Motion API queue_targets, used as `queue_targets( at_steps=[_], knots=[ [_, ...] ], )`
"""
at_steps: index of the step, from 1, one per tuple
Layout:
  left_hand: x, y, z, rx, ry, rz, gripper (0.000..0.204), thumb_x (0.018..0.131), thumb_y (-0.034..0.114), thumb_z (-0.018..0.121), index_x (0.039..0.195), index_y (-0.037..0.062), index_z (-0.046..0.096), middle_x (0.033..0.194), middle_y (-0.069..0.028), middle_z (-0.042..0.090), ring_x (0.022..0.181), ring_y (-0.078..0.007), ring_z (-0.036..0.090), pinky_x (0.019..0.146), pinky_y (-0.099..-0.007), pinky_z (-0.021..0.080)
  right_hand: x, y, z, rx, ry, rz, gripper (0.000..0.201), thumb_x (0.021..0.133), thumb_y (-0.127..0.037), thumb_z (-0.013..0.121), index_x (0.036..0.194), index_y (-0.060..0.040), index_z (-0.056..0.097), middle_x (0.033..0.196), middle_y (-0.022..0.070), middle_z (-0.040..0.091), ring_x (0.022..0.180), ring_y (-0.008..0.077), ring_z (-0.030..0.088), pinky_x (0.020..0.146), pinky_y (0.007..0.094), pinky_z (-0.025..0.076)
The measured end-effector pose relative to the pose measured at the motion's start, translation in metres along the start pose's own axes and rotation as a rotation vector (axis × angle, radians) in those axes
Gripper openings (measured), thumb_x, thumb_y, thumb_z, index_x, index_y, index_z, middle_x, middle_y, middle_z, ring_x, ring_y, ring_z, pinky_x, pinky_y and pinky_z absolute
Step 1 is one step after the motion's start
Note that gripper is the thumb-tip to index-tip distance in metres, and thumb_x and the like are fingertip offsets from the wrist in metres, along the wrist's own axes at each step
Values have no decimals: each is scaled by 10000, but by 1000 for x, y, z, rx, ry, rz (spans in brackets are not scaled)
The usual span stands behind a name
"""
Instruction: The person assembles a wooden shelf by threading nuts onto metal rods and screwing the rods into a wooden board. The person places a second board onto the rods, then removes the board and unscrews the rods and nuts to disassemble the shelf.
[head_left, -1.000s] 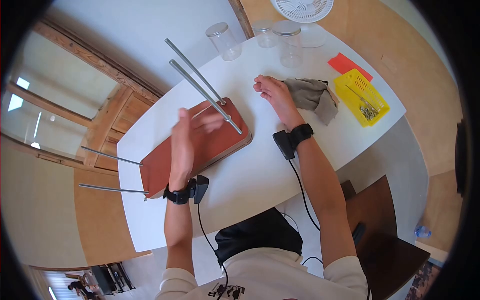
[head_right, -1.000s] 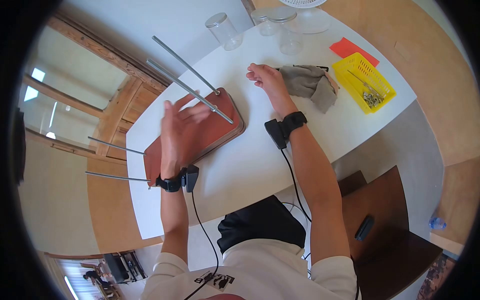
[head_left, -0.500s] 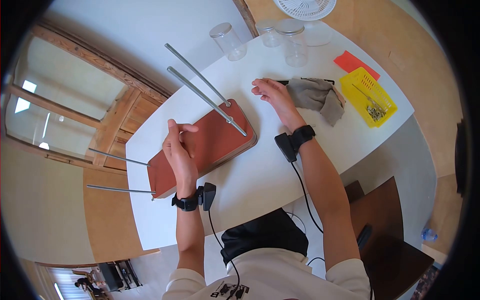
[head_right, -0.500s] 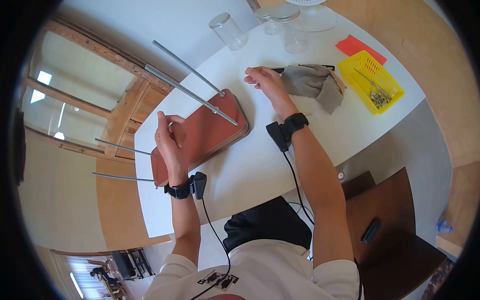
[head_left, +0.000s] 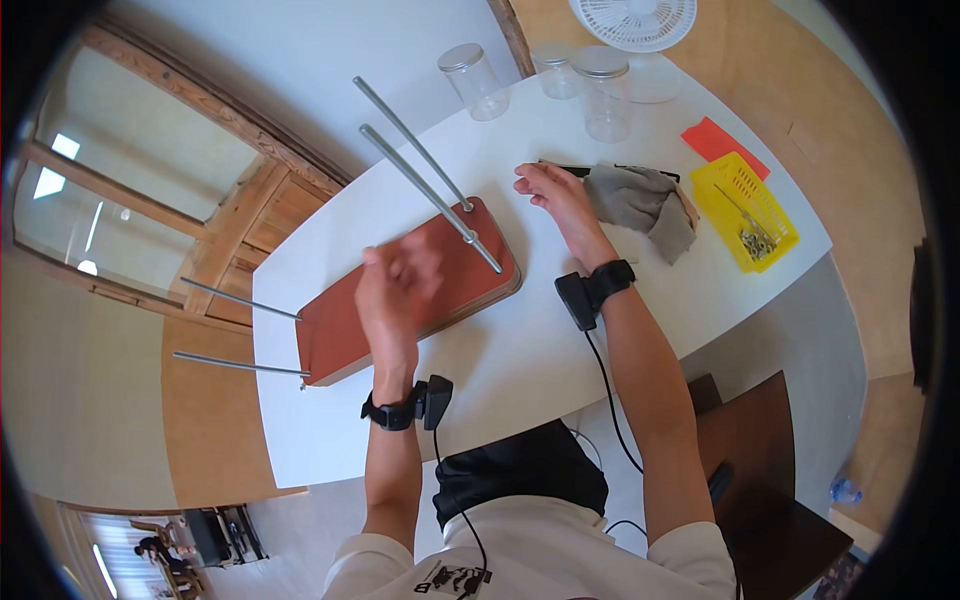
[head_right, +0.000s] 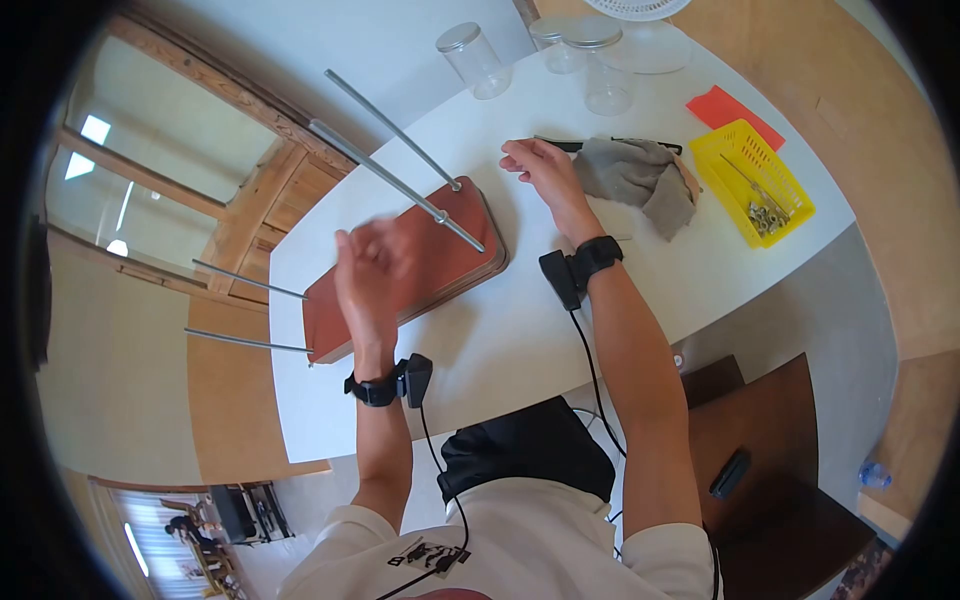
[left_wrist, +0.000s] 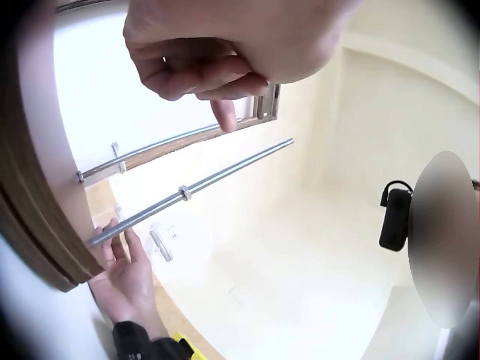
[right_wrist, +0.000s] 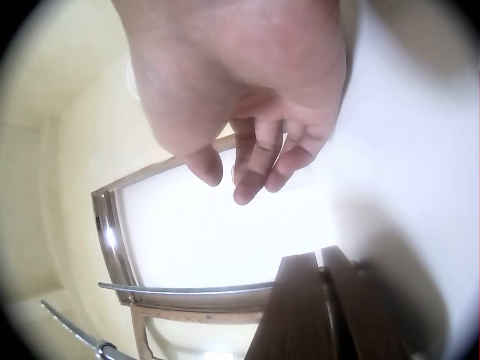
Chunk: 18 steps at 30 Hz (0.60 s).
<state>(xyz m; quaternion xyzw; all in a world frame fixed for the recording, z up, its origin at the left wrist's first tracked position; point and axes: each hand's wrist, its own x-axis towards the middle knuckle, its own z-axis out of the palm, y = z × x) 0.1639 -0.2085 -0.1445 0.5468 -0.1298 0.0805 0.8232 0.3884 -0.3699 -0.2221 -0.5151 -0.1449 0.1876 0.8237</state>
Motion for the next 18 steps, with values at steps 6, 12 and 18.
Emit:
queue_targets(
  at_steps=[6,12,18],
  knots=[
    [37,11,47,441,457,-11,723,1085,614,298,1307,-2,604,1040,-150,741,1028,-240,686,899,-346,462,4,5,-3,36,30,2,265,964,-349,699,1060,-104,726,991,11,733,967,98,651,872,272,447],
    [22,14,13,603,609,16,687,1123,528,276,1166,-34,668,743,-54,612,687,-124,583,606,-276,432,1,6,-2,21,19,1,264,968,-344,696,1072,-105,729,993,12,732,978,97,648,876,274,448],
    [51,6,59,444,449,84,731,1083,634,298,1175,12,670,708,14,481,648,-73,426,585,-247,330,3,8,-2,30,35,-8,260,971,-336,696,1081,-103,730,986,9,732,960,94,651,869,266,451]
  ],
)
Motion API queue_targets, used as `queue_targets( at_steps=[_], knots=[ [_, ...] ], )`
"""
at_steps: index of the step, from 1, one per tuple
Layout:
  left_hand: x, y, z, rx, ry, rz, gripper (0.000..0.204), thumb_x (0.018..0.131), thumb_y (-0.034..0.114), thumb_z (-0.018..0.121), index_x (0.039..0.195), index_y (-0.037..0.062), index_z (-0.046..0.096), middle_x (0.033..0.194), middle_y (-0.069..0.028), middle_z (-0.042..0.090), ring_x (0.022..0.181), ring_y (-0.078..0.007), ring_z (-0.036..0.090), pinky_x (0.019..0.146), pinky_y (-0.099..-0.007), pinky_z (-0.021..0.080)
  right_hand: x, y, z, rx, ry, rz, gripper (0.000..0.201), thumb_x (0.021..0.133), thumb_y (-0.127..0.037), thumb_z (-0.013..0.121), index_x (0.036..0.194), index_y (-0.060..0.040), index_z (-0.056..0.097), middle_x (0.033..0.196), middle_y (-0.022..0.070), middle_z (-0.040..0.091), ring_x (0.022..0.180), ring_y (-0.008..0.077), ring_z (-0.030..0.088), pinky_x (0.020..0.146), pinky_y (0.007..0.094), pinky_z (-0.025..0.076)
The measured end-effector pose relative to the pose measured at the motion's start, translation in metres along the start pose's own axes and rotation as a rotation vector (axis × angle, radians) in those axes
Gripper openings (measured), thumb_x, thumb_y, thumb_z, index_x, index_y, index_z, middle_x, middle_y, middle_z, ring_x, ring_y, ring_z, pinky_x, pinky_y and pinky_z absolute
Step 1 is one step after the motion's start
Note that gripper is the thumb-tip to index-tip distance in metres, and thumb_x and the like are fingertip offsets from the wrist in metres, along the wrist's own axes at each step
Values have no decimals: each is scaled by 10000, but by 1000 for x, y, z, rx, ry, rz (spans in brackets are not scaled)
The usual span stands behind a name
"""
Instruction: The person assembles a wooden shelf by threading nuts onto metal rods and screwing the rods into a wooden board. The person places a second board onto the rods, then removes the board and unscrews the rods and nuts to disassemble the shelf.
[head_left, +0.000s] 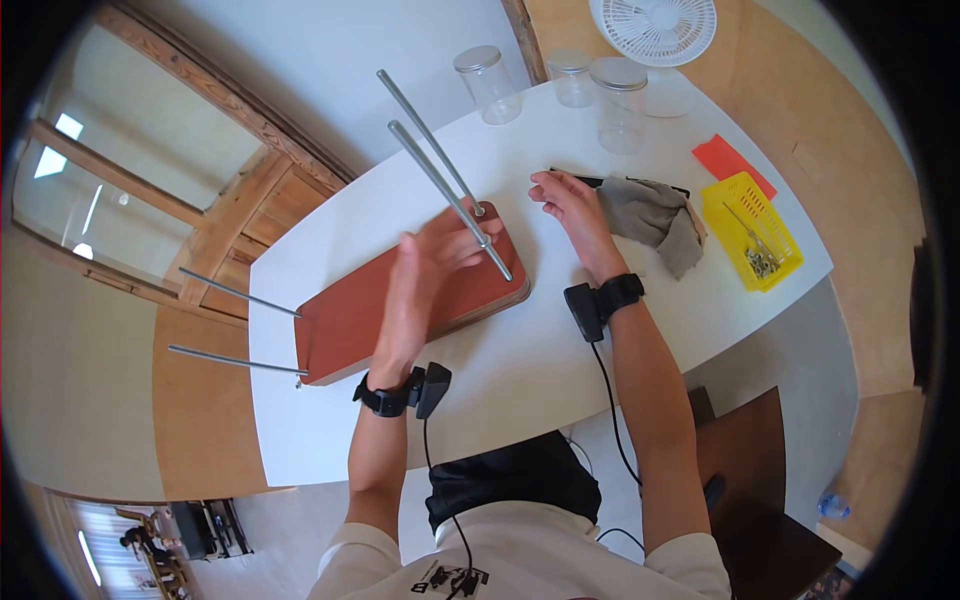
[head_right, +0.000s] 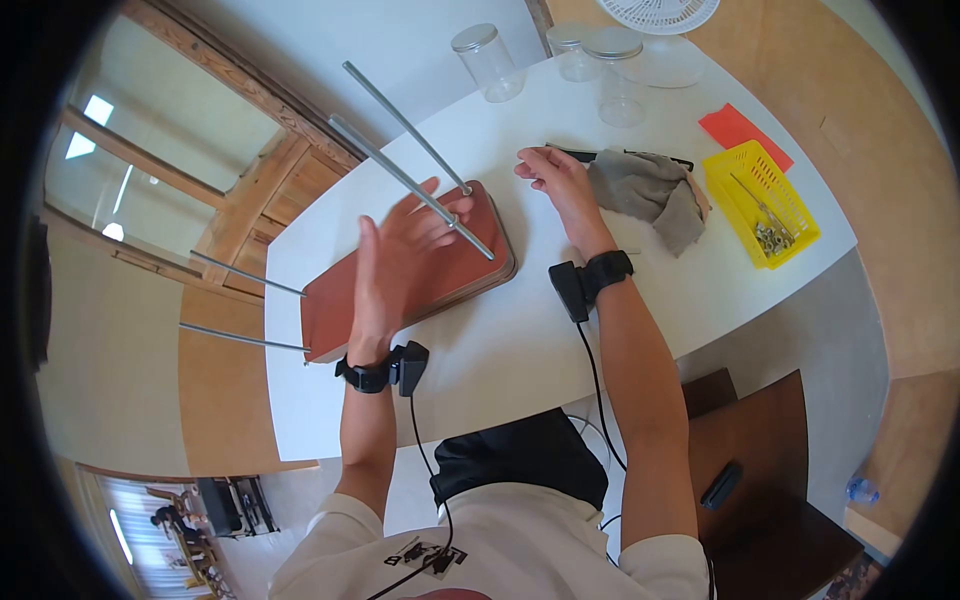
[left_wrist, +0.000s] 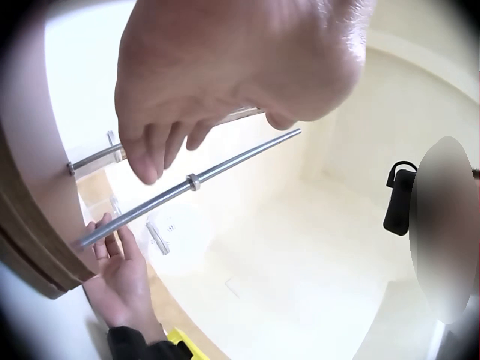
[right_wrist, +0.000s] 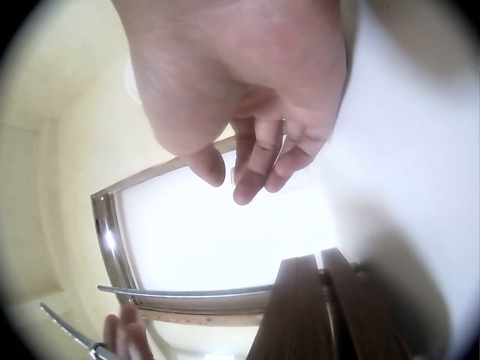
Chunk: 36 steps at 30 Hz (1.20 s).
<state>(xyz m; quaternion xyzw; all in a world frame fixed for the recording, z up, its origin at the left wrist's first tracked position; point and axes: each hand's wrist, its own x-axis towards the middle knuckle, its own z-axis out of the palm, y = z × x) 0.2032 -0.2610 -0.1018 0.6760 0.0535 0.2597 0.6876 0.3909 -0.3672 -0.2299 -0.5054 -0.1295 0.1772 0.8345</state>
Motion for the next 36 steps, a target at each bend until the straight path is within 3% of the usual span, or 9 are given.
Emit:
queue_targets(
  at_steps=[4,6,10,13,21,24,28,31,36],
  knots=[
    [27,13,-81,203,10,-183,719,1092,620,277,1150,22,672,627,30,436,608,-71,391,577,-246,296,-1,-1,1,-4,-8,4,252,980,-327,687,1084,-101,729,982,13,730,969,97,650,871,269,451],
    [48,7,-115,-102,-444,-102,758,1095,618,236,1102,16,695,714,12,551,705,-58,485,623,-232,352,-1,1,1,-10,-16,10,252,982,-325,684,1087,-100,728,981,14,730,972,99,650,871,271,452],
    [32,18,-39,10,-78,-142,786,1086,646,204,1136,21,679,741,-5,587,734,-123,514,725,-285,405,-1,0,2,-44,-18,3,258,985,-324,681,1097,-96,726,987,10,727,976,96,646,871,271,451],
    [24,2,-6,-70,-149,-100,828,1075,672,172,1194,15,661,767,-20,606,774,-152,529,792,-310,417,1,3,0,-49,-27,10,258,989,-323,676,1101,-96,724,989,7,722,982,93,640,876,268,449],
    [63,25,-62,425,-79,-14,918,1079,653,149,807,-7,726,483,31,368,500,-106,375,568,-306,327,0,3,0,-97,-44,24,254,993,-314,679,1107,-91,724,983,7,710,982,91,628,881,255,445],
    [58,22,-53,372,-137,13,883,1095,620,144,885,3,740,544,3,448,554,-125,427,627,-314,376,0,0,0,-142,-56,25,259,998,-310,679,1114,-83,723,997,3,701,986,92,624,891,259,449],
    [50,12,-48,246,-407,146,907,1076,657,119,1089,2,745,608,-56,584,654,-194,604,1026,-395,486,-3,2,3,-102,-59,14,281,1013,-300,667,1153,-59,709,1010,-3,690,989,93,621,902,259,454],
    [57,43,-80,214,-278,-138,859,1107,587,185,995,-35,768,539,-46,561,547,-160,534,764,-297,520,-5,1,2,-139,-61,21,290,1019,-285,661,1179,-47,700,1013,-2,688,997,96,626,902,255,458],
    [63,38,-98,84,-124,71,866,1090,622,211,755,12,727,383,64,236,417,-95,339,588,-219,396,-4,-6,2,-253,-43,69,280,1034,-241,635,1222,-38,678,1048,10,687,1029,112,642,935,269,476]
  ],
)
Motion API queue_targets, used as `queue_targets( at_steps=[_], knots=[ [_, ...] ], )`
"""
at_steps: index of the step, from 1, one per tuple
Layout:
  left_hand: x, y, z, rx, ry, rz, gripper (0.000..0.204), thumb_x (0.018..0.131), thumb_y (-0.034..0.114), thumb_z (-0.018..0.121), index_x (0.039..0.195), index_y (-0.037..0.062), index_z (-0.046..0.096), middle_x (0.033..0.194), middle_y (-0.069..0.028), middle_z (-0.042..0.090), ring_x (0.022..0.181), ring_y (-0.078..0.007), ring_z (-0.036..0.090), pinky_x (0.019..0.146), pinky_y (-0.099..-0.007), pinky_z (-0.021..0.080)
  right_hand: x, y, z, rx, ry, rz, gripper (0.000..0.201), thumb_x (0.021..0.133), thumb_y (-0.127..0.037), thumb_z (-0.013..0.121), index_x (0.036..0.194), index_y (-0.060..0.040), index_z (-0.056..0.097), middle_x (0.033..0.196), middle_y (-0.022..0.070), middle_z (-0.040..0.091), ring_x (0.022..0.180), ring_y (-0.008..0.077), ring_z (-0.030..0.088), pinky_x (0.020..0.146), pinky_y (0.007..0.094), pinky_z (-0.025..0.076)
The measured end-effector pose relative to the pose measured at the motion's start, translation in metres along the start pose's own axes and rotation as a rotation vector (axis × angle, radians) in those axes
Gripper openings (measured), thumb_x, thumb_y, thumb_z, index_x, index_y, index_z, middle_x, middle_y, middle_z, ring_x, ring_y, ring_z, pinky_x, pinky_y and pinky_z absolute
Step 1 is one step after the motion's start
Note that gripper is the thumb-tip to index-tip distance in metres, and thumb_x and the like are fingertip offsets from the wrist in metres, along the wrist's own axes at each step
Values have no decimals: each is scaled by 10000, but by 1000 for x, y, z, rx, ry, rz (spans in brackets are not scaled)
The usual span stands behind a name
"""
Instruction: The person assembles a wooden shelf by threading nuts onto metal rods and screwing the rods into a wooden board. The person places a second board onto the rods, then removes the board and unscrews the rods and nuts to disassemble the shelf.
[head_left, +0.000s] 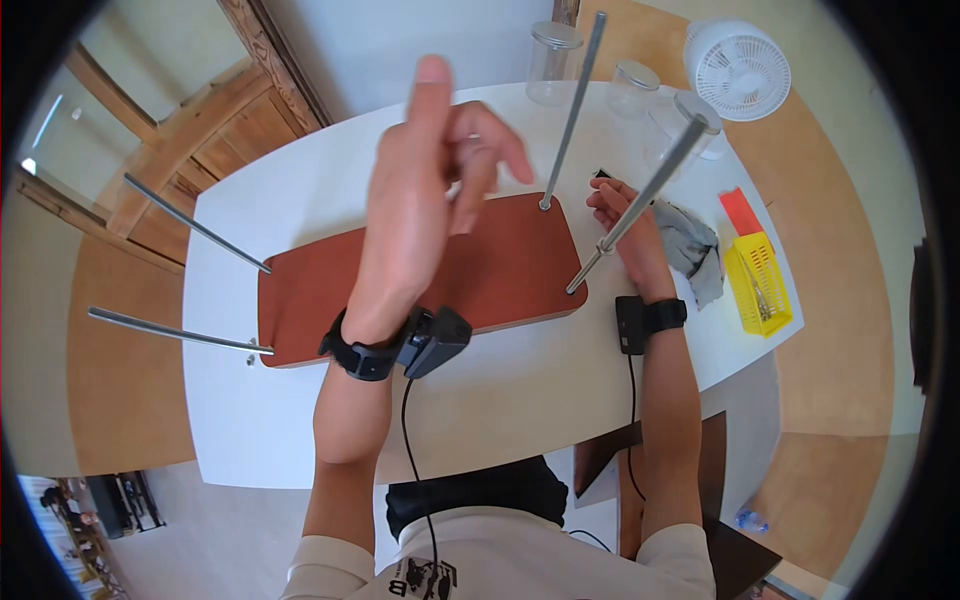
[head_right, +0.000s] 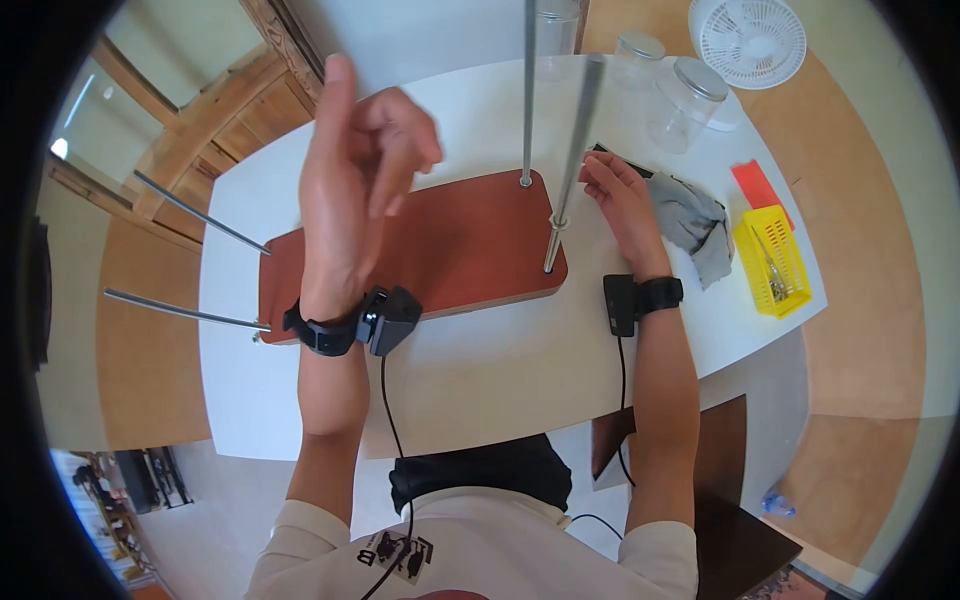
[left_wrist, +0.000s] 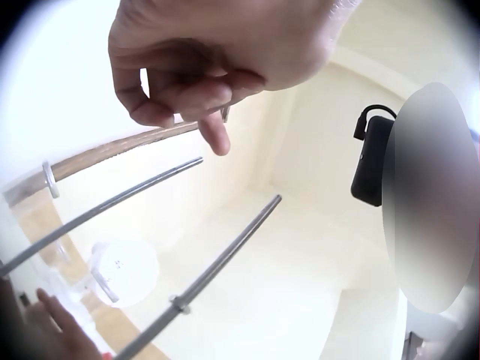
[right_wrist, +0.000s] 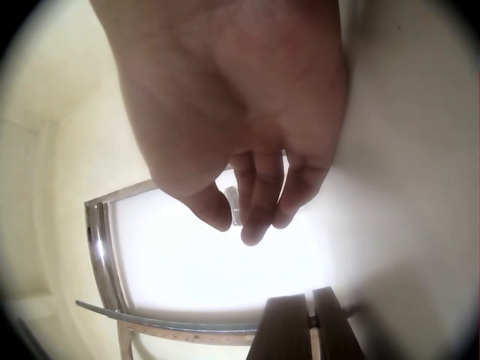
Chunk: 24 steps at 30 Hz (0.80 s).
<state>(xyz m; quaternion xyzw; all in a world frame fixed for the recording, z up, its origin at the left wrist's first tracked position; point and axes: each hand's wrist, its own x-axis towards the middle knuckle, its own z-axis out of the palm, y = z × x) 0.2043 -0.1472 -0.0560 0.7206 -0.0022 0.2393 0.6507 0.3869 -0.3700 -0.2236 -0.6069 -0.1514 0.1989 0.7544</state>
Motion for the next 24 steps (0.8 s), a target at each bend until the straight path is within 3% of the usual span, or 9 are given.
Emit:
queue_targets(
  at_steps=[3,4,9,11,12,14,17,21,24],
  knots=[
    [-4,-14,24,-95,-278,378,740,1128,525,198,1141,-23,696,1021,-131,719,847,-191,667,954,-299,470,3,10,-4,77,-56,-44,269,1046,-185,596,1255,-24,648,1117,36,689,1055,133,652,972,299,495],
    [-9,-14,23,-189,-472,155,555,1137,384,264,1293,-16,616,1414,-152,596,1162,-245,633,1114,-364,391,-4,10,-2,108,0,-54,279,1049,-167,580,1276,-15,634,1149,49,687,1064,142,655,982,310,501],
    [-10,-5,5,102,-558,-135,343,1079,231,422,1084,-42,629,927,-123,704,749,-265,618,694,-388,502,-16,-7,13,61,35,-39,310,1051,-188,586,1305,-16,627,1111,41,691,1059,126,649,949,285,503],
    [14,-43,-11,593,-77,747,353,1094,244,409,1147,-54,592,868,-134,685,726,-304,583,670,-388,484,-1,5,-6,24,-52,-55,316,1046,-243,621,1279,-31,649,1043,15,689,1038,102,639,923,260,486],
    [12,-34,-16,589,-80,746,353,1094,244,409,1147,-54,592,868,-134,685,726,-304,583,670,-388,484,1,7,-7,18,-67,-48,323,1042,-263,634,1271,-36,655,1030,10,688,1030,95,635,916,253,479],
    [5,-5,-24,3,29,-12,722,1132,432,233,744,-3,659,581,10,486,506,-127,270,1016,-327,455,3,8,-7,12,-84,-41,331,1038,-283,646,1262,-41,662,1018,5,688,1022,88,630,910,246,472],
    [-1,0,-2,228,-177,230,299,1039,145,468,1241,-53,563,863,-138,682,747,-363,579,683,-409,482,3,4,-6,5,-81,-23,323,1037,-276,647,1264,-46,658,1027,8,684,1012,90,627,919,252,473],
    [-21,-17,32,-12,-386,240,729,1113,570,252,1201,-2,696,1020,-90,690,1021,-213,600,1048,-319,421,-11,1,2,28,-86,-90,324,1034,-264,653,1260,-33,649,1034,14,679,1003,91,624,909,259,480],
    [-17,3,12,38,-481,-28,664,1129,516,275,1298,22,684,932,-78,711,968,-243,620,1060,-346,410,-17,-7,17,46,-20,-84,329,1031,-259,656,1259,-20,645,1032,19,677,1001,93,623,904,264,485]
  ],
)
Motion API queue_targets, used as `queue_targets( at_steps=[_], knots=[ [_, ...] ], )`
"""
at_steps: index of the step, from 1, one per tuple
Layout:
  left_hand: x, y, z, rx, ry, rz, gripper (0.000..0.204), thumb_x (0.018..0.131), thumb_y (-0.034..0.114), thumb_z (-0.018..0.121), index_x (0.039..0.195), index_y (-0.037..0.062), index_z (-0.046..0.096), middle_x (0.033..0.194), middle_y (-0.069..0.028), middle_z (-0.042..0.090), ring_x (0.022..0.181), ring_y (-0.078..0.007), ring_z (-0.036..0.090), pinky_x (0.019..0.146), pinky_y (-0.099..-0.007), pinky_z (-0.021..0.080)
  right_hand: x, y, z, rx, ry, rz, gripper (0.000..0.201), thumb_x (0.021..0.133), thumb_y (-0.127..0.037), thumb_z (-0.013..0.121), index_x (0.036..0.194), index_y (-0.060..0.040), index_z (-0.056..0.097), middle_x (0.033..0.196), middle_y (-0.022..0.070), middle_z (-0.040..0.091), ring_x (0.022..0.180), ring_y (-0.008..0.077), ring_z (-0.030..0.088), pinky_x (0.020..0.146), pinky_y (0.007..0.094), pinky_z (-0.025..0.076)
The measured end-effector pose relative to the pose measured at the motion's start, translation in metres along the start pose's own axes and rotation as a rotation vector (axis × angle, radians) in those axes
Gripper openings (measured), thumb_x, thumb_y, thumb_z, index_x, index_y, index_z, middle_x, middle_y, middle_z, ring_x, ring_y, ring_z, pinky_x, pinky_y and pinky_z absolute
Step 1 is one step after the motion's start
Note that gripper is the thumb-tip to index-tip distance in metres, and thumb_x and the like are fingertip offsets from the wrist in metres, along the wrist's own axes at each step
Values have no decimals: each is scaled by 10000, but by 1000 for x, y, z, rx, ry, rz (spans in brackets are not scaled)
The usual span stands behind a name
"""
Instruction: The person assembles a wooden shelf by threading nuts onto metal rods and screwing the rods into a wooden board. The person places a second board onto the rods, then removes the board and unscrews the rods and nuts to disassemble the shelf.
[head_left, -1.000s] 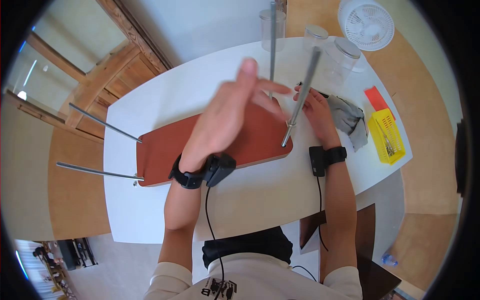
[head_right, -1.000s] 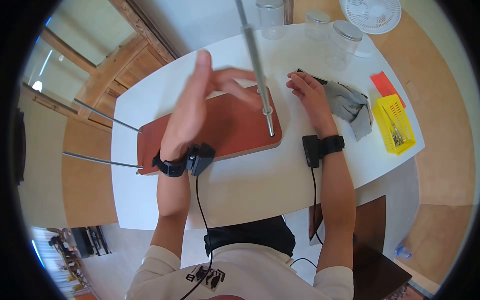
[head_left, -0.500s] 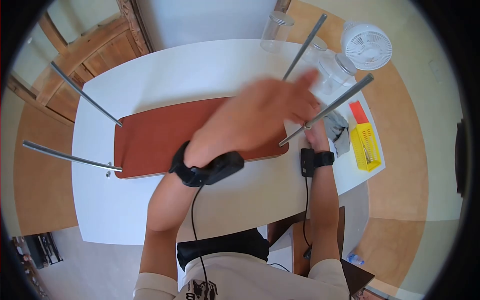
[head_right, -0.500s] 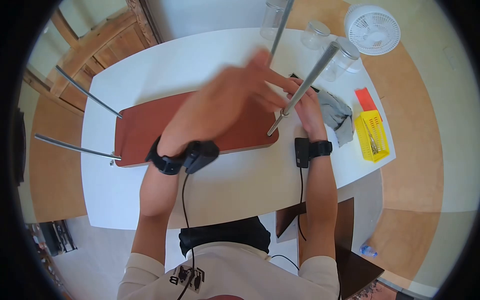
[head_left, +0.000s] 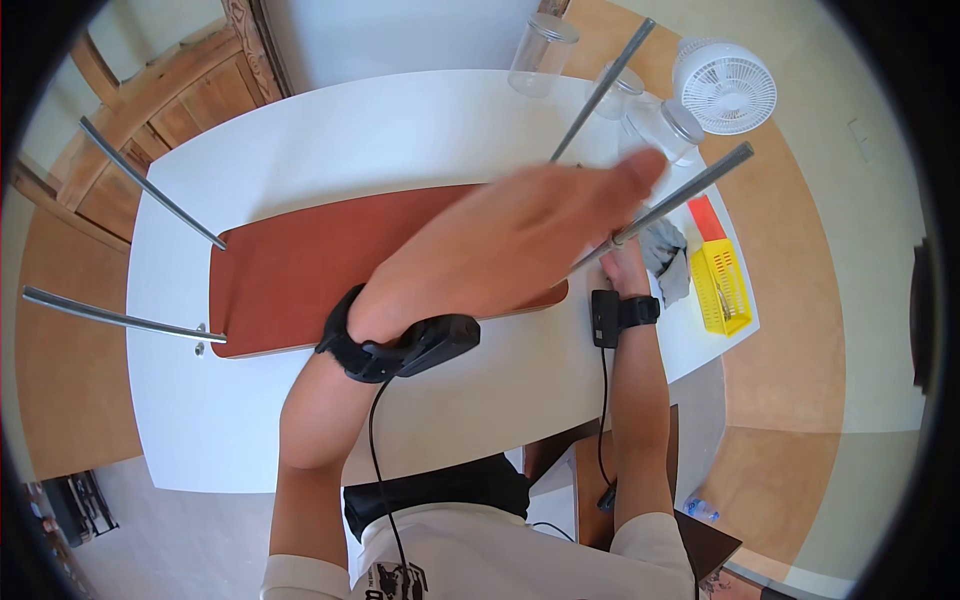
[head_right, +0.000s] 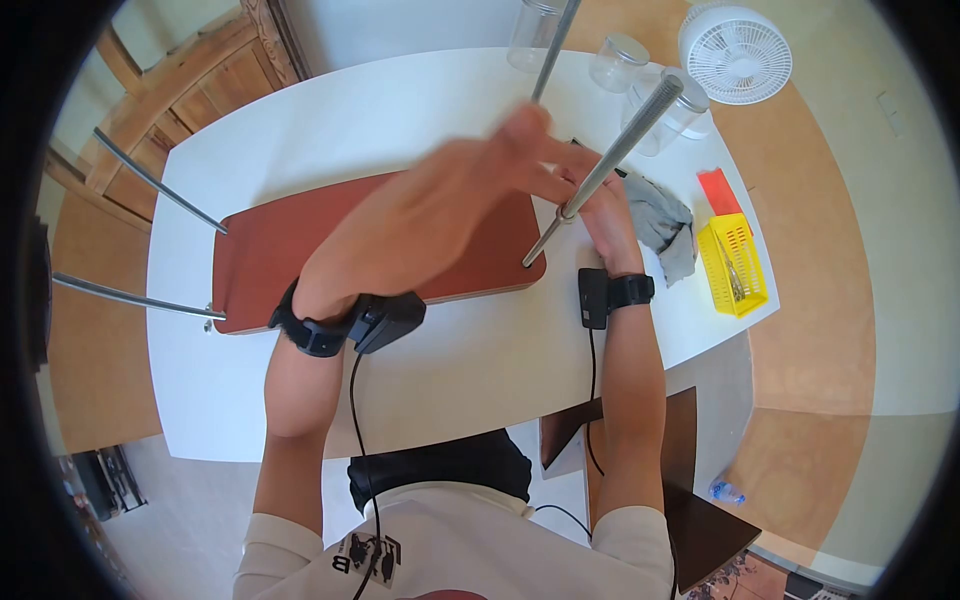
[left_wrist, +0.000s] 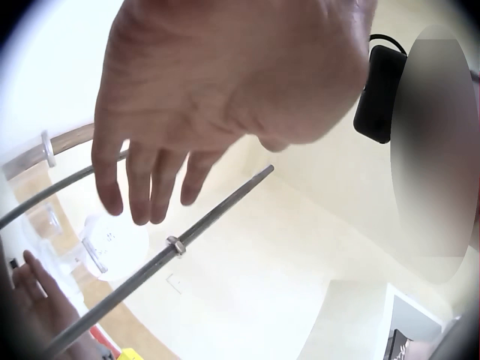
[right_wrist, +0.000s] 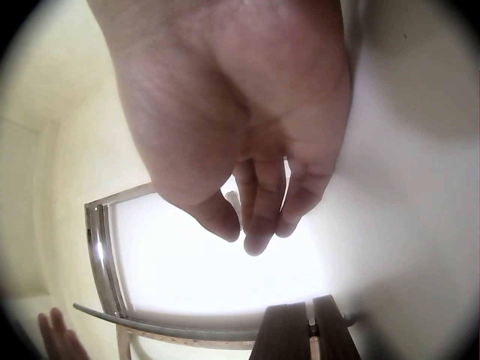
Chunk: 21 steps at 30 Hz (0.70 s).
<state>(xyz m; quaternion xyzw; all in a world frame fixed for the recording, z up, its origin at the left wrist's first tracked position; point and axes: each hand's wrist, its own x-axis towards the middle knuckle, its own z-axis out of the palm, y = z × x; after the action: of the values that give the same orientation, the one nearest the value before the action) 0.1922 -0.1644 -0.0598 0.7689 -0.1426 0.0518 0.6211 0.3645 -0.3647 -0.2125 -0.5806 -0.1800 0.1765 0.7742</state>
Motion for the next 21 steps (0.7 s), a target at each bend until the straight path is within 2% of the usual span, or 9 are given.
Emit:
queue_targets(
  at_steps=[2,4,5,8,11,13,16,20,21],
  knots=[
    [5,-9,-14,47,74,42,653,1130,511,280,1301,26,684,896,-72,712,855,-221,626,1024,-337,429,4,0,-4,-4,39,16,332,1030,-257,657,1257,-14,645,1028,21,677,1001,94,623,903,265,486],
    [2,-7,-33,433,510,349,273,1014,173,491,959,-42,650,713,-104,688,564,-267,575,581,-360,442,17,11,-17,-49,-37,56,338,1031,-256,653,1260,-7,643,1021,22,675,1005,100,625,907,268,488],
    [-2,0,-43,187,550,158,198,958,76,489,863,-31,625,703,-91,691,509,-241,531,530,-370,395,17,14,-20,-47,-33,61,338,1031,-256,653,1260,-7,643,1021,22,675,1005,100,625,907,268,488],
    [-6,-2,-49,88,460,101,160,898,-31,488,1019,-37,593,806,-110,711,559,-251,574,560,-346,439,17,13,-20,-69,-30,58,342,1034,-256,647,1263,-2,642,1020,20,675,1002,101,626,907,267,486],
    [15,-30,-2,-110,284,560,365,918,28,532,1279,-17,554,1070,-172,669,738,-315,670,705,-388,547,15,13,-19,-76,-48,56,350,1033,-252,645,1272,4,638,1045,22,682,1005,100,628,898,268,489],
    [3,-9,9,15,63,339,347,893,47,580,1232,-5,629,1063,-167,663,757,-342,671,725,-408,540,0,9,-8,33,12,-32,340,1042,-233,628,1280,8,633,1053,27,693,999,98,636,888,263,502],
    [17,-36,-14,598,427,688,370,870,39,598,1237,3,623,1054,-165,666,738,-342,669,733,-403,536,14,12,-17,16,64,133,310,1040,-191,630,1274,12,639,1032,33,700,981,103,648,878,244,515],
    [2,-11,-46,424,437,95,355,857,33,596,1208,8,635,1073,-185,696,697,-349,665,692,-390,531,21,16,-24,18,-60,68,292,1028,-166,648,1260,13,648,1018,34,698,983,108,649,883,239,511],
    [14,-29,-35,329,450,450,342,869,31,579,1206,5,631,1016,-188,701,681,-325,669,662,-380,527,21,17,-24,26,-72,66,290,1028,-159,646,1259,16,647,1016,35,697,985,111,650,887,241,509]
  ],
)
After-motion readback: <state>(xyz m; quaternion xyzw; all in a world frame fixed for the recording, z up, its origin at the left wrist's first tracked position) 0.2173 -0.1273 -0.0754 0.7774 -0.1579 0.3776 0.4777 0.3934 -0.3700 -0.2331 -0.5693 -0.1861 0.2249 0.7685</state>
